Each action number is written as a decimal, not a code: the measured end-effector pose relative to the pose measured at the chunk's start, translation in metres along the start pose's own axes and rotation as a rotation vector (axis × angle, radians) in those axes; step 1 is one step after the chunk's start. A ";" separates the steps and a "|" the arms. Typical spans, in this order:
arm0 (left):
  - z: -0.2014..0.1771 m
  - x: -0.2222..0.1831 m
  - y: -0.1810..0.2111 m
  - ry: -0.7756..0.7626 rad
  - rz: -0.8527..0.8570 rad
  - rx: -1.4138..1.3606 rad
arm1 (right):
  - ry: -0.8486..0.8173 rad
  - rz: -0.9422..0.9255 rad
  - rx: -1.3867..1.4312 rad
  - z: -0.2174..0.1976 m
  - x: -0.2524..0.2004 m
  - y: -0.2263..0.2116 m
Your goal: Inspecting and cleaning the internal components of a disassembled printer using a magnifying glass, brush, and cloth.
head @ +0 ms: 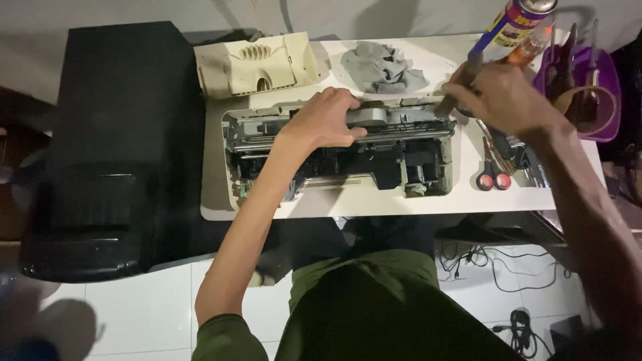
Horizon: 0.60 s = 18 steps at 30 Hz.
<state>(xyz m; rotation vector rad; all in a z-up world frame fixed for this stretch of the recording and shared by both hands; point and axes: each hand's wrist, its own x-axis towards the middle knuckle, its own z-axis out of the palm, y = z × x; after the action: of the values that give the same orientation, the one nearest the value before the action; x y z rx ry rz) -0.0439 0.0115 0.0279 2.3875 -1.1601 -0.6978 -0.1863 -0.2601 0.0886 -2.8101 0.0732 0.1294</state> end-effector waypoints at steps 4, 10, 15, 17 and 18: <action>0.001 -0.002 0.001 0.013 0.023 0.012 | 0.035 -0.017 -0.073 -0.008 -0.004 -0.009; -0.031 -0.034 0.009 0.077 0.066 -0.118 | 0.268 -0.180 0.086 0.017 0.012 -0.001; -0.043 -0.088 -0.041 0.355 0.179 -0.145 | -0.005 -0.150 -0.124 0.003 0.018 -0.007; -0.048 -0.114 -0.068 0.362 0.093 -0.127 | -0.072 0.142 -0.274 -0.008 0.021 -0.014; -0.046 -0.124 -0.078 0.372 0.072 -0.116 | -0.070 0.117 -0.265 0.002 0.026 -0.007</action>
<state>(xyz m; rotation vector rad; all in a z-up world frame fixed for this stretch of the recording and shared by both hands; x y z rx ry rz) -0.0350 0.1624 0.0544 2.2411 -1.0104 -0.2710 -0.1603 -0.2536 0.0863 -3.0620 0.2198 0.2846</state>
